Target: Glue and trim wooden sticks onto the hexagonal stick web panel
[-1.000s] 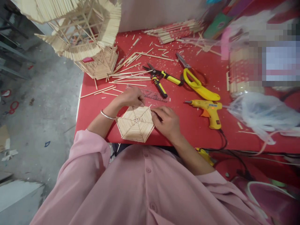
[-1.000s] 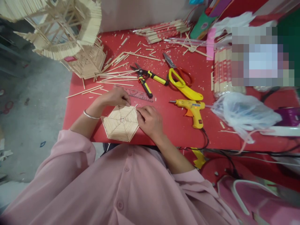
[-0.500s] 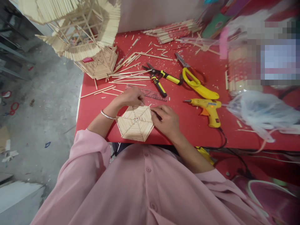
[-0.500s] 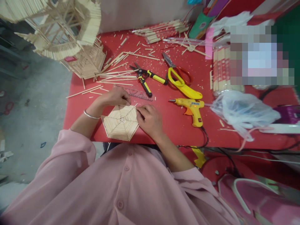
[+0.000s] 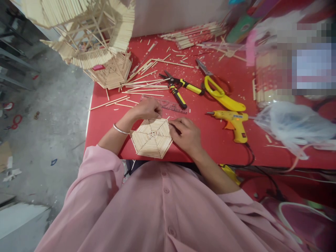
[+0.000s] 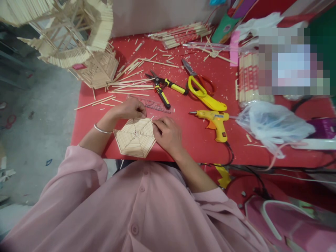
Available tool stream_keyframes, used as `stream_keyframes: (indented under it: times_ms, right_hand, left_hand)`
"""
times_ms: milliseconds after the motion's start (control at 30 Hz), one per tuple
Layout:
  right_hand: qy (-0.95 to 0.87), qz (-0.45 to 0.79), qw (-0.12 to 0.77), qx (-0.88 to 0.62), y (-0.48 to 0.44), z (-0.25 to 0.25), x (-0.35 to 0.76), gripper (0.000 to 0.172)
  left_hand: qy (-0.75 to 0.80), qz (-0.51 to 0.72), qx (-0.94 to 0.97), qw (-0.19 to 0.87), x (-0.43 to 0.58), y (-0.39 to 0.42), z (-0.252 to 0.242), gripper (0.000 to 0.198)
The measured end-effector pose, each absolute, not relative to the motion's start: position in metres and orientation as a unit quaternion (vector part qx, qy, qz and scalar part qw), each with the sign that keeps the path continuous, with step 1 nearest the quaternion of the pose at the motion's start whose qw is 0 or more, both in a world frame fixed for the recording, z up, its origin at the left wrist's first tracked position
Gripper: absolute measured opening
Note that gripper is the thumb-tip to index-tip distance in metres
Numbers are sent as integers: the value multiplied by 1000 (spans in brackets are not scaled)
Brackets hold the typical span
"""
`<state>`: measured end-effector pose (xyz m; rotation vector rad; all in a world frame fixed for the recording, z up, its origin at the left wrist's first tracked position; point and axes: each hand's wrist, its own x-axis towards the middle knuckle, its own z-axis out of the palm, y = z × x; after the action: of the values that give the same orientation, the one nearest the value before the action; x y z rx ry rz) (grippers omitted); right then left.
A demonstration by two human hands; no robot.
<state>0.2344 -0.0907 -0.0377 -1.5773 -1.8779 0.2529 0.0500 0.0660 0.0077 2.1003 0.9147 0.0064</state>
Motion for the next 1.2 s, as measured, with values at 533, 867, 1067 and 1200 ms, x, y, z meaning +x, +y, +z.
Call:
stream_keyframes:
  times_ms: [533, 867, 1067, 1200]
  right_hand:
    - [-726, 73, 329, -599, -89, -42, 234, 29]
    - [-733, 62, 342, -585, -88, -43, 229, 30]
    - [-661, -37, 289, -691, -105, -10, 274, 25]
    - [-522, -95, 118, -839, -125, 14, 339, 41]
  left_hand:
    - [376, -4, 815, 441, 47, 61, 12, 9]
    - [390, 5, 818, 423, 48, 58, 11, 9]
    - [384, 1, 818, 429, 47, 59, 11, 8]
    - [382, 7, 817, 432, 46, 60, 10, 7]
